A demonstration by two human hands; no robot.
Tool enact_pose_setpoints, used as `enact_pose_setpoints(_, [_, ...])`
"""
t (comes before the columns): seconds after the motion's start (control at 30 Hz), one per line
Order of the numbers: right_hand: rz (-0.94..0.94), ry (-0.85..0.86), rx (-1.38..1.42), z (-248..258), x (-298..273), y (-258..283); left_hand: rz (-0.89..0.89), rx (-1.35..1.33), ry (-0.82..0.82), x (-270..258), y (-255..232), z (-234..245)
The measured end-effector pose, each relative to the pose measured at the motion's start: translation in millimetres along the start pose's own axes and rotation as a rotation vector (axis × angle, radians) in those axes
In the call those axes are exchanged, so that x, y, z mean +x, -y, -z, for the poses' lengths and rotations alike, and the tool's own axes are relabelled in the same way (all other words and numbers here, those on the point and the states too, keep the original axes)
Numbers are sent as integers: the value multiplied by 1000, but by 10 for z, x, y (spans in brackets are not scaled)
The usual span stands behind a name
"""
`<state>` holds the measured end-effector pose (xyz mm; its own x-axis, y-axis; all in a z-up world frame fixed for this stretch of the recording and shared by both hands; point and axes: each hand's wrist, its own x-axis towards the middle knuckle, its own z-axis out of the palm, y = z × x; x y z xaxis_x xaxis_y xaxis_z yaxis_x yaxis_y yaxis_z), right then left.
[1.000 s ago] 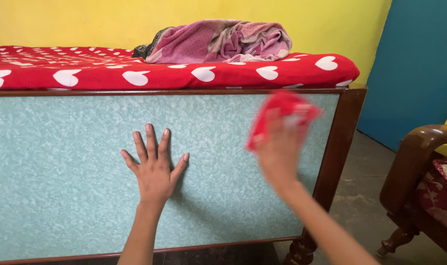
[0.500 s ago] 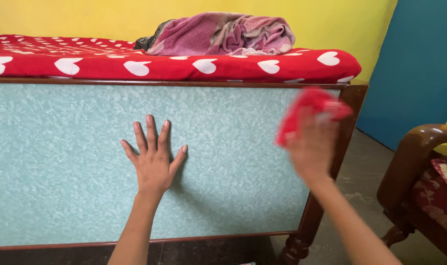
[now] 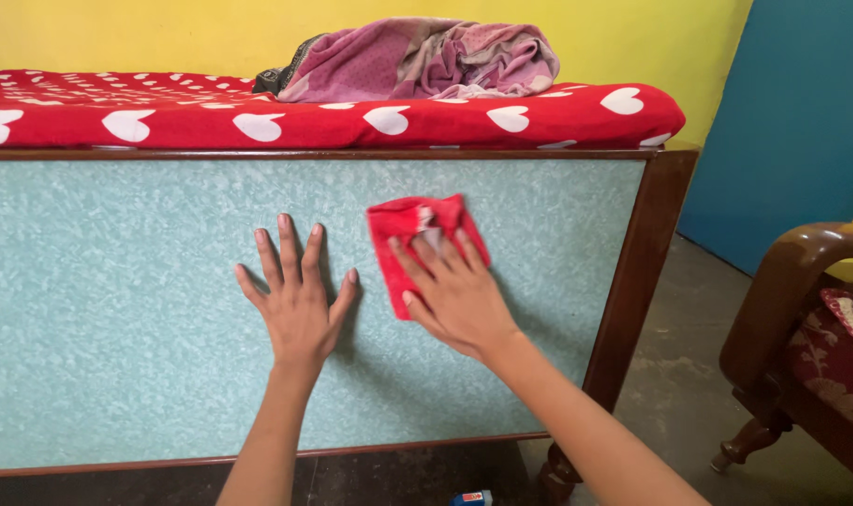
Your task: The person wipes the side panel and corner post of a bed frame using a red cloth, then picks up a spray bottle and continues wiping the surface.
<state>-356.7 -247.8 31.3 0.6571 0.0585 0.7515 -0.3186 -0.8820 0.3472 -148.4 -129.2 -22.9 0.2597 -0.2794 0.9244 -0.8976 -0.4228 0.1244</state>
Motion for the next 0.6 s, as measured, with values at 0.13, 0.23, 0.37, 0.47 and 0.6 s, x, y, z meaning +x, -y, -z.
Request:
enact_pose_setpoints(0.13, [122, -24, -38, 152, 67, -66, -71, -90, -119, -27, -252, -65])
enact_pose_setpoints(0.23, [153, -32, -22, 197, 51, -242, -336, -106, -219, 67, -508, -106])
enact_pose_setpoints(0.37, [98, -87, 67, 170, -10, -375, -383, -183, -158, 211, -874, -78])
enact_pose_setpoints(0.47, [56, -200, 101, 240, -63, -447, -347, -172, -99, 301, -1019, 16])
enact_pose_setpoints(0.6, [-59, -271, -99, 295, -184, -656, -343, -62, -91, 349, -1099, 74])
